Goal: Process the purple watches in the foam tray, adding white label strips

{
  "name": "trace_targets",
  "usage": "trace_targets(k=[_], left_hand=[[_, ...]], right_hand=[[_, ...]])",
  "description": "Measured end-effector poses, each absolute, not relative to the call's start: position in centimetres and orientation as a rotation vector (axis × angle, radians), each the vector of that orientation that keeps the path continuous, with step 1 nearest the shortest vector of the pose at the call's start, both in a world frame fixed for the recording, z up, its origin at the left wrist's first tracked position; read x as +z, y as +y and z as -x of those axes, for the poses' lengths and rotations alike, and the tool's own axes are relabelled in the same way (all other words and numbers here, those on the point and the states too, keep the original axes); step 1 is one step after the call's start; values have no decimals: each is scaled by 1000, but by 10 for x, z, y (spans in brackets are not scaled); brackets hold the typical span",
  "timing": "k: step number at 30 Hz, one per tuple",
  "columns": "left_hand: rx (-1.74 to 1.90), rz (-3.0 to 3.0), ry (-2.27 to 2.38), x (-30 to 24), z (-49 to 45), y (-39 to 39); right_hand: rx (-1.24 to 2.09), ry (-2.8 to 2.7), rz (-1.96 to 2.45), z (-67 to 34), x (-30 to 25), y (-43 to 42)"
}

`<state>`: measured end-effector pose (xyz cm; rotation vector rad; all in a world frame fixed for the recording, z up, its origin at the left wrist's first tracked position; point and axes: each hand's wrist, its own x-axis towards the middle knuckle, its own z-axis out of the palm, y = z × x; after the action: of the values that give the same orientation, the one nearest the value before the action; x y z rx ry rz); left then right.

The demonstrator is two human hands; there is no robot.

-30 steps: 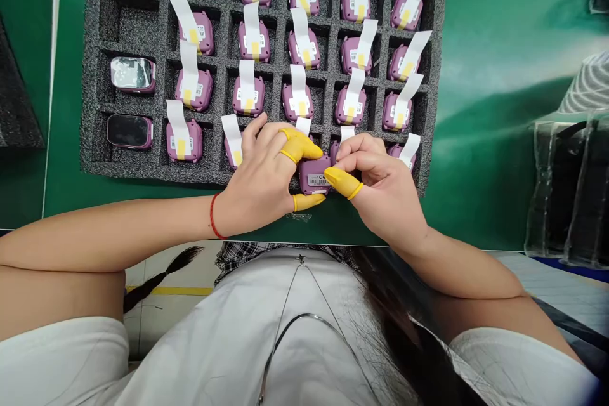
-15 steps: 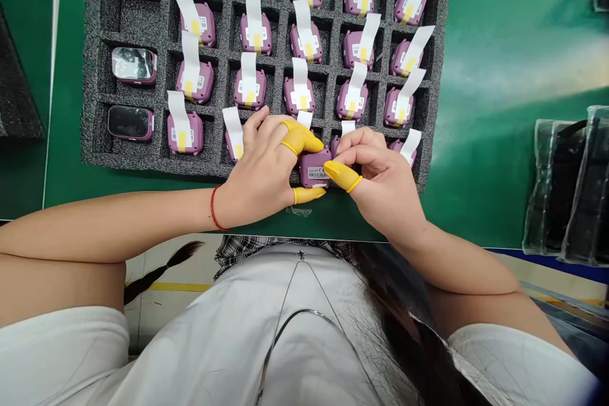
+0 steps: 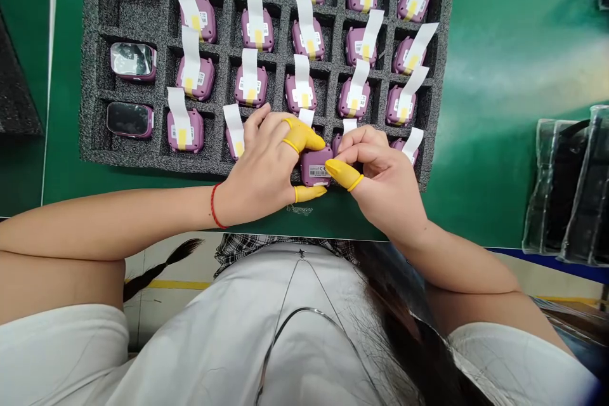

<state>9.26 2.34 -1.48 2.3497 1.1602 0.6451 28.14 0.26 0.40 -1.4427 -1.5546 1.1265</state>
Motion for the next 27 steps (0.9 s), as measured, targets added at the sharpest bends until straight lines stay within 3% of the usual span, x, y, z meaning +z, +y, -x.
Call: trace_targets(k=[27], left_hand=[[691, -2385, 1133, -19, -91, 23]], right_hand=[[1068, -1603, 1436, -281, 2, 2]])
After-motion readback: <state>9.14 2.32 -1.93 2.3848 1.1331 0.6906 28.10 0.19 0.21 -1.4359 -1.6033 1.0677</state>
